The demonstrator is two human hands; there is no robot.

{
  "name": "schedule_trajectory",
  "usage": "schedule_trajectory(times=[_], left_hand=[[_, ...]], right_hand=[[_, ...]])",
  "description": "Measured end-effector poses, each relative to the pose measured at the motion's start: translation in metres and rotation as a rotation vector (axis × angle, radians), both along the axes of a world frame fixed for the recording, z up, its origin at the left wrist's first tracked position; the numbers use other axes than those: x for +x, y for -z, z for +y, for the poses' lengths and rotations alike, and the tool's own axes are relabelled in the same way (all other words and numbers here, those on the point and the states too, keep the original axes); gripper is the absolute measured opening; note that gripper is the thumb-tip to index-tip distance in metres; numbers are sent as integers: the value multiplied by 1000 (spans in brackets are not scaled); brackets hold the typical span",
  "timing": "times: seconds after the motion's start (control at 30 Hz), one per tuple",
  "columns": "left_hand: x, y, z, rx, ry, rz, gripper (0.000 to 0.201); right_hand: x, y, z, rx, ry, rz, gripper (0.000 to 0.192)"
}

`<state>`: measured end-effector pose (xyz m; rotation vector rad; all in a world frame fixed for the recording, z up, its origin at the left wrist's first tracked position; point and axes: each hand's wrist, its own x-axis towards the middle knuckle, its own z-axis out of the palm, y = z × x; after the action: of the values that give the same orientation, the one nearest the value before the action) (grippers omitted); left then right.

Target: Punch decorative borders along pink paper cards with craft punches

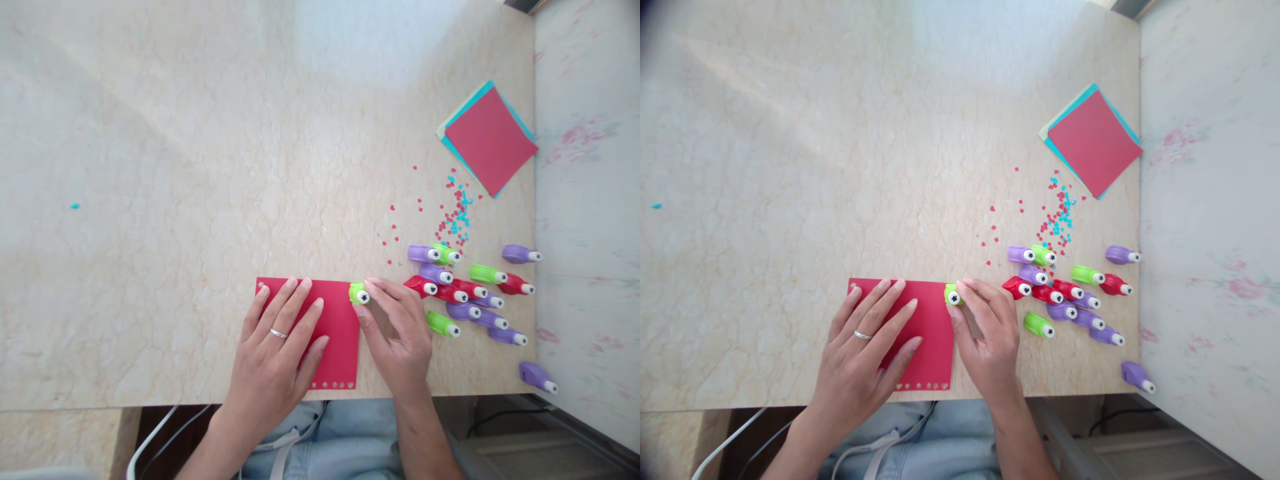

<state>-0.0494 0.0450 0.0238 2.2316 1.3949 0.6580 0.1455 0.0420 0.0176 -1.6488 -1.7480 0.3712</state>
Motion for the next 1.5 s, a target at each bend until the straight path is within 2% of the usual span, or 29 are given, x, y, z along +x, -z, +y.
schedule_trajectory(times=[0.97,1.5], left_hand=[[0,0,-1,15,6,8,35],[0,6,-4,77,18,78,35]], right_hand=[[-2,0,3,4,10,-11,40],[-2,6,2,36,44,34,29]])
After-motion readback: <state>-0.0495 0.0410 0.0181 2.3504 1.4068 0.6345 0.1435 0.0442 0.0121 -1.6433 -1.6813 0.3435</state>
